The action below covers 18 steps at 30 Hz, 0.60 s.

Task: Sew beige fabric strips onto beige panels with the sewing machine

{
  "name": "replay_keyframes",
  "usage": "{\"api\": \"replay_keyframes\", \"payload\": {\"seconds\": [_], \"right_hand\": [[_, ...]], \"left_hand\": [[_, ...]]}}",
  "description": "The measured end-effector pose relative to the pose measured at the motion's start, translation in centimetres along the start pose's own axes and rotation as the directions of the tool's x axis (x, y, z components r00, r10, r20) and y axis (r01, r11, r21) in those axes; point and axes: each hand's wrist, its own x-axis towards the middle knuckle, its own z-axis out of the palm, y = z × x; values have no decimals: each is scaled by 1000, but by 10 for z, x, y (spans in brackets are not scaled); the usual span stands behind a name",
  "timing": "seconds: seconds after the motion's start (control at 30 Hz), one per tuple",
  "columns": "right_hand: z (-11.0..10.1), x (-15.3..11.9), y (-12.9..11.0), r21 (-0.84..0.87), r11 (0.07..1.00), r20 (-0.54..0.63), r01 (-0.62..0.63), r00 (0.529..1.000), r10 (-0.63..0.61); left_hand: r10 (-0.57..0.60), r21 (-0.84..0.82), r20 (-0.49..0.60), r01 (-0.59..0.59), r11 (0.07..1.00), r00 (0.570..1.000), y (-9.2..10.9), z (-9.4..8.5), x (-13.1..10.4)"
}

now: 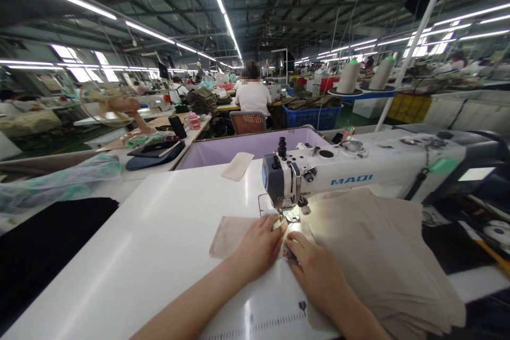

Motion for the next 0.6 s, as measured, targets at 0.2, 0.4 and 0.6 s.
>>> {"api": "replay_keyframes", "payload": {"seconds": [0.2,0.4,0.6], "right_hand": [[-1,1,1,21,1000,22,-13,1000,12],[-1,2,3,48,999,-2,-7,1000,7],[-5,4,1,36,999,0,-31,1000,31]], "left_hand": [[38,-6,-42,-38,999,998,-3,5,0],[36,-14,-31,-37,999,999,-2,1,1],[22,-2,-12,-22,1000,1000,-3,-4,3]]}}
